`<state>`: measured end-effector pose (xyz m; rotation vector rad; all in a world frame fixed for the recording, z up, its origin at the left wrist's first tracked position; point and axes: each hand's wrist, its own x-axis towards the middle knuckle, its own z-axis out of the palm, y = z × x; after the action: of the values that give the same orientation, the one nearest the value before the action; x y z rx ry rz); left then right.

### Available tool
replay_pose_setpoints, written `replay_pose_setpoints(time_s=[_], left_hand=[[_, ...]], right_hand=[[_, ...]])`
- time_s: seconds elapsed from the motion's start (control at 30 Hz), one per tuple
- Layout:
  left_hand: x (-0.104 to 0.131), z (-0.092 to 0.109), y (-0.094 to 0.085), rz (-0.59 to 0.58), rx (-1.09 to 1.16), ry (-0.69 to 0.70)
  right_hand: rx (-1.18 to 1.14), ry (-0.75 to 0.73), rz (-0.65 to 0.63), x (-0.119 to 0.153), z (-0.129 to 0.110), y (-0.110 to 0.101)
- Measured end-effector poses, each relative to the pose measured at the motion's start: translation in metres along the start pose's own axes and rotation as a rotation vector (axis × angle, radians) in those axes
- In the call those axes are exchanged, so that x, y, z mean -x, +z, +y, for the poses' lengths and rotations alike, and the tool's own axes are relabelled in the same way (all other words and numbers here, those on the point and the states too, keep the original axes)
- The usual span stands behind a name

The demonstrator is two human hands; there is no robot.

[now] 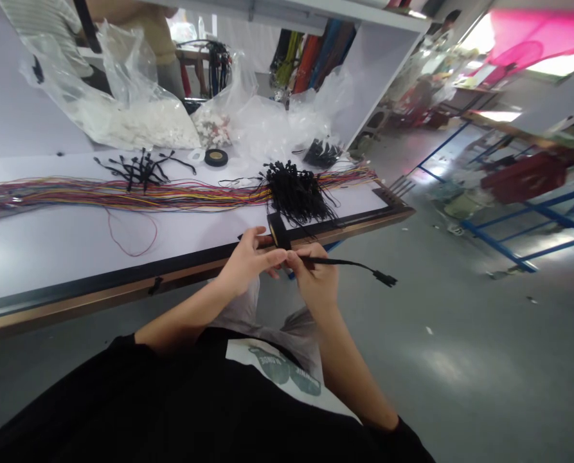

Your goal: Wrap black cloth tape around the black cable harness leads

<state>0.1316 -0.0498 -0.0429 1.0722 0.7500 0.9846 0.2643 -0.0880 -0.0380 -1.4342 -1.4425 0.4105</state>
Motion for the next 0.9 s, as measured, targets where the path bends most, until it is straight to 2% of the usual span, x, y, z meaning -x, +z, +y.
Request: replay_pose_setpoints(time_s=[0.1, 0.13, 0.2, 0.27, 0.33, 0.4, 0.43, 0.53, 0.57, 0.6, 0.7, 0.73, 0.9], left_hand=[[-0.009, 0.002, -0.009, -0.247, 0.153, -0.252], [-0.012, 0.001, -0.01, -0.297, 0.172, -0.316], [-0.014, -0.002, -0.011, -0.305, 0.177, -0.352], [-0.01, -0.005, -0.008, -0.223, 0.129, -0.254], [-0.003, -0.008, -0.005, -0.098, 0.01, -0.059], [0.005, -0.01, -0.004, -0.057, -0.205, 0.171], [0.009, -0.011, -0.005, -0.087, -0.329, 0.286], [0.013, -0.012, -0.01, -0.324, -0.612, 0.522], [0.012, -0.013, -0.012, -0.364, -0.652, 0.545], [0.01, -0.013, -0.013, -0.342, -0.671, 0.54], [0.004, -0.012, -0.011, -0.102, -0.735, 0.424], [0.001, -0.01, -0.009, -0.061, -0.777, 0.385], [-0.004, -0.001, 0.002, -0.109, -1.016, 0.336]], right_hand=[[0.01, -0.091, -0.058, 0.002, -0.003, -0.001], [0.01, -0.097, -0.067, 0.003, -0.003, 0.0], [0.0, -0.063, -0.073, 0.005, -0.003, 0.0], [-0.055, 0.042, -0.052, 0.005, 0.001, 0.001], [-0.17, 0.194, -0.021, 0.003, 0.006, 0.002], [-0.271, 0.309, 0.019, 0.0, 0.012, 0.002], [-0.281, 0.326, 0.032, -0.001, 0.015, 0.001], [-0.169, 0.267, 0.058, -0.004, 0.017, -0.005], [-0.139, 0.245, 0.045, -0.004, 0.017, -0.007], [-0.128, 0.228, 0.021, -0.003, 0.016, -0.009], [-0.165, 0.172, -0.054, -0.002, 0.012, -0.01], [-0.181, 0.151, -0.065, -0.002, 0.011, -0.01], [-0.33, 0.14, 0.006, -0.003, 0.01, -0.001]])
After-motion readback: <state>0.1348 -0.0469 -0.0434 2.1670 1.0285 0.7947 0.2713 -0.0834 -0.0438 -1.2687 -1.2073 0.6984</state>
